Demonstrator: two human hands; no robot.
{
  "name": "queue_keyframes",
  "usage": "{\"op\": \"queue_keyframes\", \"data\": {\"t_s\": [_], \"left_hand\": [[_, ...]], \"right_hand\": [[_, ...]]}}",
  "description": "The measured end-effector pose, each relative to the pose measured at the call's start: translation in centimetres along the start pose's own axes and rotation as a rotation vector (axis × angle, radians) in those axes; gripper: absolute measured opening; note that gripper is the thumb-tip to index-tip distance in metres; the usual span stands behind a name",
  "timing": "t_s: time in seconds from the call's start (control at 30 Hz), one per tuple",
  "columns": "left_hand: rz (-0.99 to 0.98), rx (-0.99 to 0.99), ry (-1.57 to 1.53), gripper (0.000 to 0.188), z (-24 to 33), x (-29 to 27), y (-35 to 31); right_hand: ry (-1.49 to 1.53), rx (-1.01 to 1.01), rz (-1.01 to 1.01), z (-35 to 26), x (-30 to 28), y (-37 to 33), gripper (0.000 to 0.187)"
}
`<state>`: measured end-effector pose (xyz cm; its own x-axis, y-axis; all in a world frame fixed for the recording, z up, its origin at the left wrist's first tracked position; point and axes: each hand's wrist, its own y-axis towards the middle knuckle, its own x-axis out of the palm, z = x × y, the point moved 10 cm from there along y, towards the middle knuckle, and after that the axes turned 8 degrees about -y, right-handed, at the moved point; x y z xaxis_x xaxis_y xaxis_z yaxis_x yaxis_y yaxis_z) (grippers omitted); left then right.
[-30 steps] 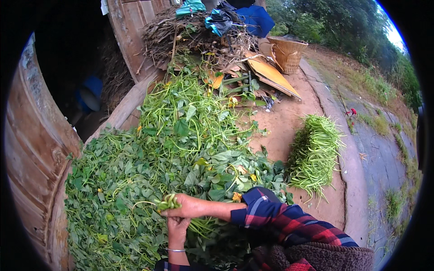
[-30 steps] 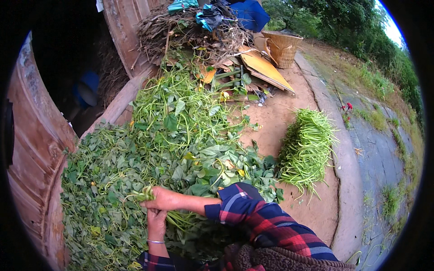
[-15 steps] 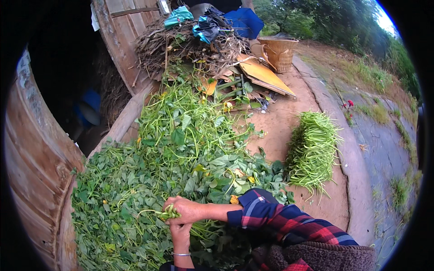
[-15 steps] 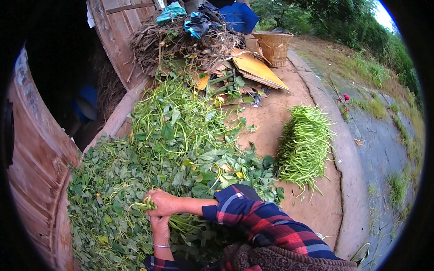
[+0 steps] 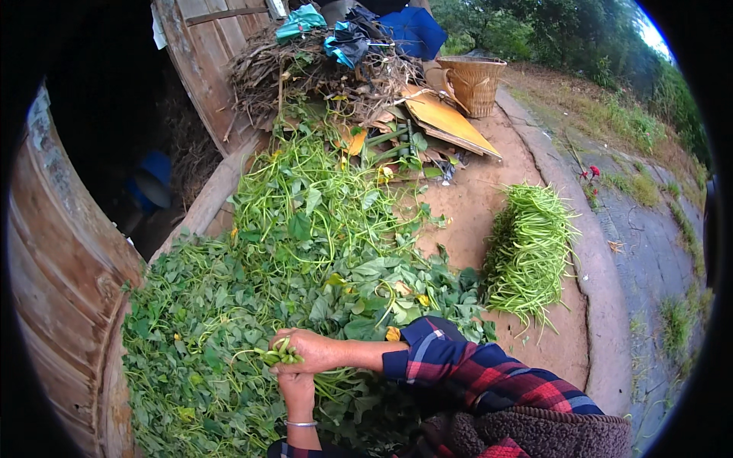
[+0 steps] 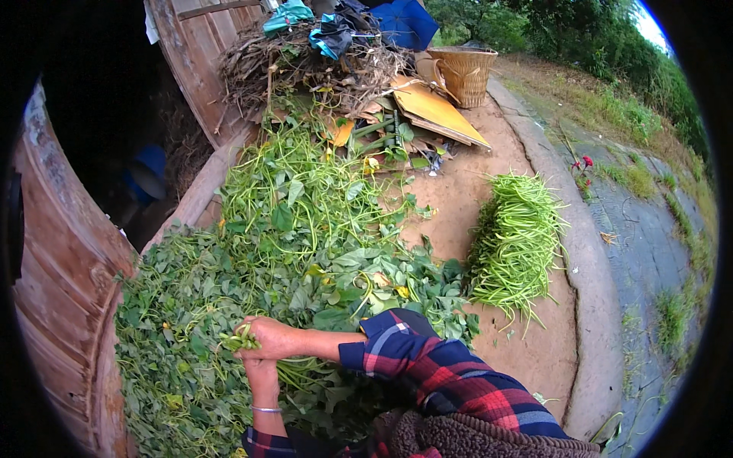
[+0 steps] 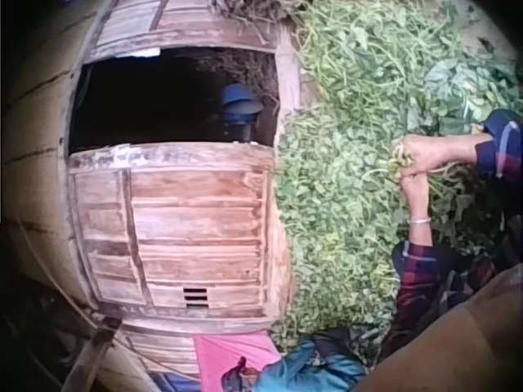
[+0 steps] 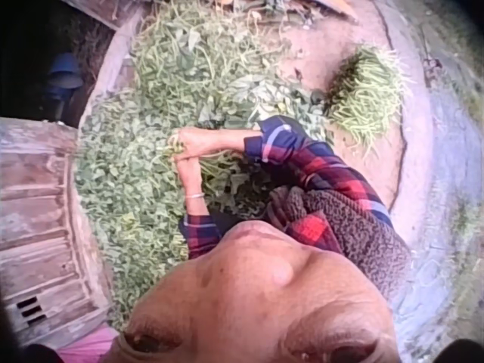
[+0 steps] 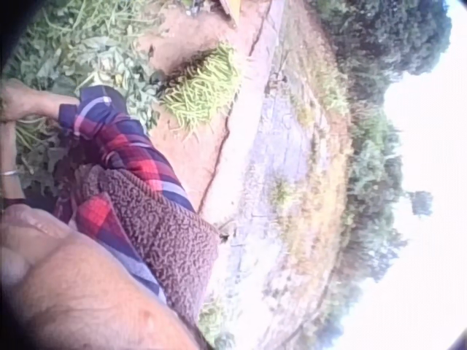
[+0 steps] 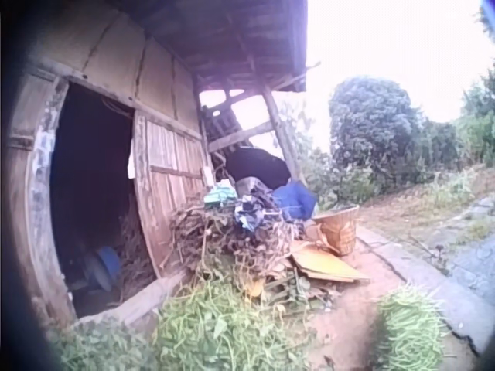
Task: The person sits on the ground and sorts through a large pile of green leafy vegetables, picking up stems and leaves, separating them, and placing the sorted portions into a pile beside them.
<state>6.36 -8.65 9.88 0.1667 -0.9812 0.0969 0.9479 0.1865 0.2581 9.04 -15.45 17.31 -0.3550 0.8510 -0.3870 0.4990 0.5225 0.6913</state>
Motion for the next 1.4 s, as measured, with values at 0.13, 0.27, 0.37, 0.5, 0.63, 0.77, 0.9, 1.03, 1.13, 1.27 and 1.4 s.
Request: {"op": "queue_keyframes", "data": {"t_s": [0.13,0.27,0.37,0.5,0.63,0.77,0.9,1.03,1.13,1.27,1.4], "left_hand": [[0.007,-0.023,0.054,0.027,-0.9,-0.8,1.1],[0.122,-0.036,-0.031,0.020,-1.4,-3.6,2.8],[0.337,-0.063,-0.359,0.018,-1.3,-6.6,4.0],[0.334,-0.056,-0.447,0.020,-0.6,-6.2,5.1],[0.362,-0.047,-0.466,0.017,-1.5,-7.0,5.4],[0.404,-0.185,-0.579,0.014,-3.0,-7.1,5.2],[0.335,-0.157,-0.706,0.013,-4.1,-8.9,5.8],[0.257,-0.118,-0.712,0.017,-3.6,-10.1,6.4],[0.229,-0.054,-0.713,0.020,-2.4,-12.6,6.5],[0.503,0.176,-0.641,0.020,0.5,-20.4,5.1],[0.650,0.268,-0.812,0.024,0.2,-25.3,3.5]], "right_hand": [[-0.032,0.084,-0.085,1.8,0.9,0.2,0.029],[0.339,0.153,-0.216,2.8,1.7,0.8,0.048],[0.464,0.345,-0.344,6.6,4.0,-0.4,0.077],[0.391,0.206,-0.369,6.9,6.3,-1.1,0.081],[0.173,0.363,-0.543,10.1,8.0,-1.6,0.067],[0.079,0.495,-0.556,10.4,6.4,-1.8,0.068],[0.189,0.459,-0.544,11.2,7.7,-1.9,0.051],[0.419,0.617,-0.449,13.0,6.1,-1.7,0.038],[0.379,0.718,-0.349,14.9,4.1,-2.0,0.035],[0.230,0.758,-0.225,16.7,1.7,-1.6,0.029],[0.272,0.787,-0.109,17.4,0.9,-1.6,0.026]]}}
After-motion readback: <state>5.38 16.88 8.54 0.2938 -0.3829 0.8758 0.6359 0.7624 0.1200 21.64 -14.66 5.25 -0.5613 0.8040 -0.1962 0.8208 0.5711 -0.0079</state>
